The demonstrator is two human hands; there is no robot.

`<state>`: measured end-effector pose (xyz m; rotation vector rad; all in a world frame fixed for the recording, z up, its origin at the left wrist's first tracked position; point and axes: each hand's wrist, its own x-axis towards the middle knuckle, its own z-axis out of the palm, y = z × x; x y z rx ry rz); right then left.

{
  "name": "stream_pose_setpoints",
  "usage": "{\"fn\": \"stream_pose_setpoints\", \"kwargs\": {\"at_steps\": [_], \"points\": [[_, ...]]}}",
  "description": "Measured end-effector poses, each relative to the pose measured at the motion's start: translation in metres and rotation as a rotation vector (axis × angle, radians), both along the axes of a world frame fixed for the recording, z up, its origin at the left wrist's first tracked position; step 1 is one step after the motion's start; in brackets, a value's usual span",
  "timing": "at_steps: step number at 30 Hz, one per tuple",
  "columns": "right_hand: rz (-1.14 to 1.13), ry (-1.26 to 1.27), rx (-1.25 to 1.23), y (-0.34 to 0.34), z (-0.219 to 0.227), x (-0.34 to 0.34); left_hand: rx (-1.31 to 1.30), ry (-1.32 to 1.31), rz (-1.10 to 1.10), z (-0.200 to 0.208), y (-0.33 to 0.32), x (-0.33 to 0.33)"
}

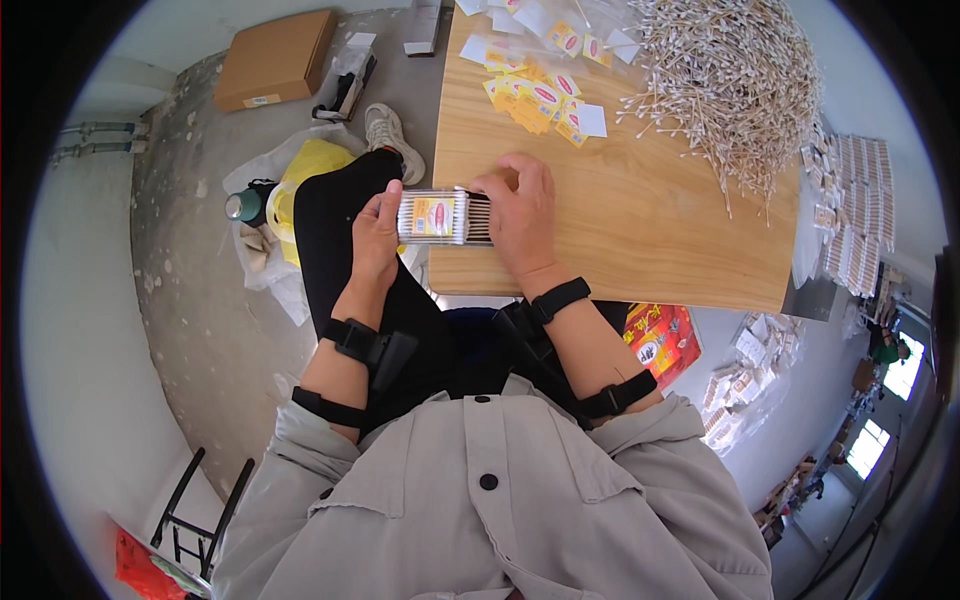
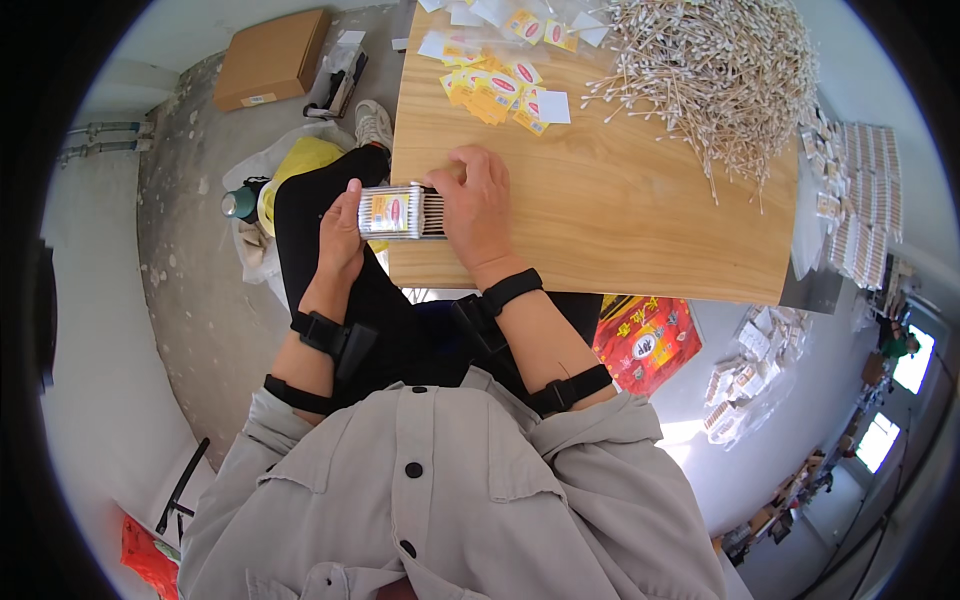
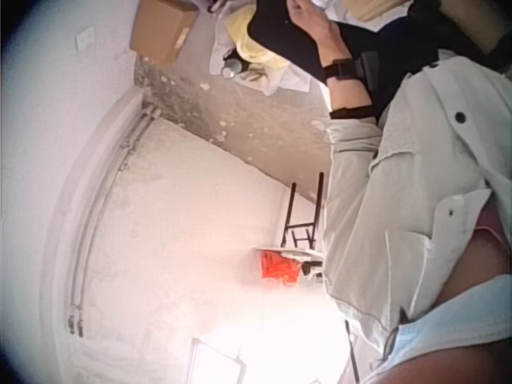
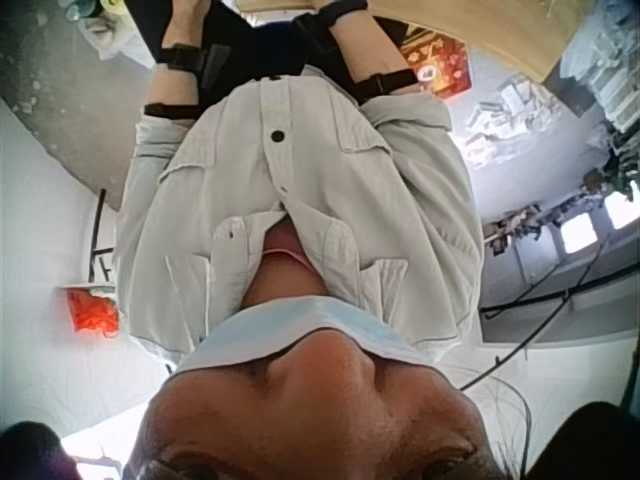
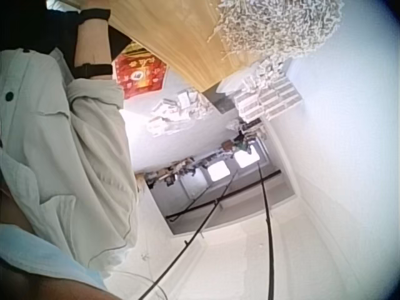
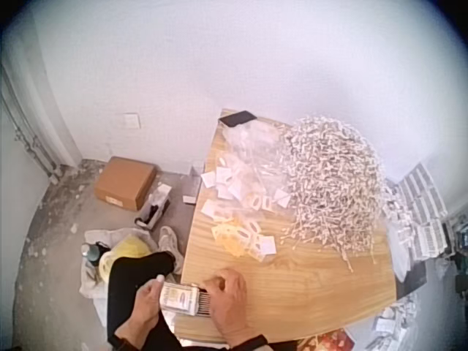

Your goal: The person gathers cotton swabs from a large pile on a wooden table, aligns them into neat bundles, and places them into small plastic sleeves. They then insert a paper label into the sleeve and fold the ends to seal the package. This process is repeated multiple times throughout the video.

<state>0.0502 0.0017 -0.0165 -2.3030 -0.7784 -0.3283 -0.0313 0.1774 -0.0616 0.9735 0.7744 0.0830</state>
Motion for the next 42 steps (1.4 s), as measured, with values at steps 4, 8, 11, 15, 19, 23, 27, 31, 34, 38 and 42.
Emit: {"fn": "stream_pose_setpoints", "kwargs": {"at_steps": [4,8,11,15,19,23,27,31,34,38,42], "points": [[-0.01,-0.003,0.008,-0.0007,-0.001,-0.0013,0.008,-0.007,0.0,-0.0034,0.0011,-0.0007],[-0.035,-0.026,0.039,-0.0021,-0.0056,-0.0021,0.027,-0.013,0.002,-0.0039,0.0007,-0.0004],[-0.039,-0.039,0.047,-0.0023,-0.0053,-0.0015,0.025,-0.023,0.004,-0.003,-0.0002,-0.0004],[-0.03,-0.041,0.058,-0.0024,-0.003,-0.0007,0.02,-0.005,-0.001,-0.0028,0.0,-0.0006],[-0.012,-0.042,0.076,-0.0023,-0.0022,0.0005,0.017,0.002,0.007,-0.0016,-0.001,0.0002],[-0.003,-0.048,0.077,-0.0025,-0.0007,0.0007,0.017,-0.005,0.003,-0.0026,-0.0005,-0.0007],[-0.016,-0.05,0.087,-0.0024,-0.0016,0.0013,0.017,-0.008,0.0,-0.0031,-0.0005,-0.0006],[-0.022,-0.057,0.081,-0.0032,-0.0011,0.0003,0.016,0.01,0.012,0.0008,-0.0028,0.0004],[-0.023,-0.074,0.076,-0.003,-0.0005,0.0005,0.012,-0.006,0.004,-0.0012,-0.0014,0.0005],[-0.018,-0.073,0.083,-0.0027,-0.0002,0.0007,0.013,-0.008,0.015,-0.0011,-0.0018,0.0002],[-0.01,-0.036,0.085,-0.003,-0.0005,0.0,0.291,0.014,0.066,0.0014,0.0014,0.0003]]}}
